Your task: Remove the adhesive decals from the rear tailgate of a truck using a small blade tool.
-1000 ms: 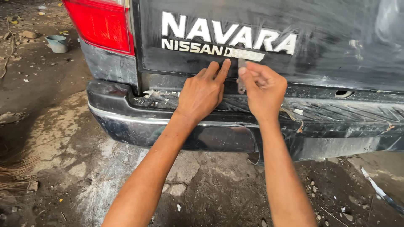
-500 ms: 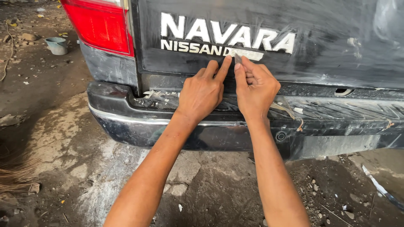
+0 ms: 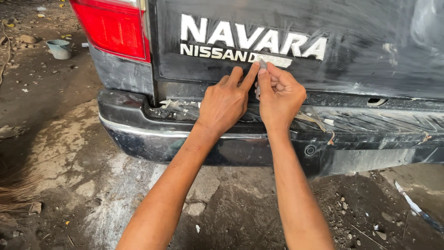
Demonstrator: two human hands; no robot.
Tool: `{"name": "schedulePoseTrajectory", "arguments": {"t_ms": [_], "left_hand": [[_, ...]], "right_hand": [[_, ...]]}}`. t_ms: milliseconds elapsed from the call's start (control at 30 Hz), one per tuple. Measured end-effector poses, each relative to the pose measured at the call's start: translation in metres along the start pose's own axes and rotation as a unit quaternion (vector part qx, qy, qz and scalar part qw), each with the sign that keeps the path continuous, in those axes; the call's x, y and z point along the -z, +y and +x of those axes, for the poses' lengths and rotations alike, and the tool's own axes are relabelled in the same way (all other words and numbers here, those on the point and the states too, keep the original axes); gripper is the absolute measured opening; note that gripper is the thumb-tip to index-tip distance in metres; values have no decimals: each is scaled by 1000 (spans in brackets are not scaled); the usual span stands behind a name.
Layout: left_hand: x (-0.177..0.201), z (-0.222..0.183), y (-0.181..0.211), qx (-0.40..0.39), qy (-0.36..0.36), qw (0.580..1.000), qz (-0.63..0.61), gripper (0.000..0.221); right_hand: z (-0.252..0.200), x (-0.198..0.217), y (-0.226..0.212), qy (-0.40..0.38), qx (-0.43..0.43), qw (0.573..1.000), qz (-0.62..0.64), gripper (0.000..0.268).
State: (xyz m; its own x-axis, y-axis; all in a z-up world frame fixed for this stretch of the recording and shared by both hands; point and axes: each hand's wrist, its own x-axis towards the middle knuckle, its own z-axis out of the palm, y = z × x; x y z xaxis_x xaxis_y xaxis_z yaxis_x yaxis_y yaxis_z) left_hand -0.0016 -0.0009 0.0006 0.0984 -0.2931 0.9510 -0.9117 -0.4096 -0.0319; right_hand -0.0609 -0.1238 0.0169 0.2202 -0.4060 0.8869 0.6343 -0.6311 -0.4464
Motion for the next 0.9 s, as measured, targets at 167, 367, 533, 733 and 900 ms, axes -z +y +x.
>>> {"name": "schedulePoseTrajectory", "arguments": {"t_ms": [167,367,533,733,900], "left_hand": [[-1,-1,-1,1,14,1000,-7,64],[-2,-1,-3,1,11,1000,-2,62],[-1,-2,-2,3,4,1000,-1,61],[-2,-2,-3,2,-3,1000,11,62],[-2,-1,-2,3,-6,1000,15,62]], "right_hand": [[-3,-19,5,74,-61,991,98,19],[-10,-30,10,107,-17,993,45,17],[-10,-31,16,98,35,994,37,17],[-9,-29,17,94,35,995,16,16],[-10,-30,12,97,23,995,16,17]]}}
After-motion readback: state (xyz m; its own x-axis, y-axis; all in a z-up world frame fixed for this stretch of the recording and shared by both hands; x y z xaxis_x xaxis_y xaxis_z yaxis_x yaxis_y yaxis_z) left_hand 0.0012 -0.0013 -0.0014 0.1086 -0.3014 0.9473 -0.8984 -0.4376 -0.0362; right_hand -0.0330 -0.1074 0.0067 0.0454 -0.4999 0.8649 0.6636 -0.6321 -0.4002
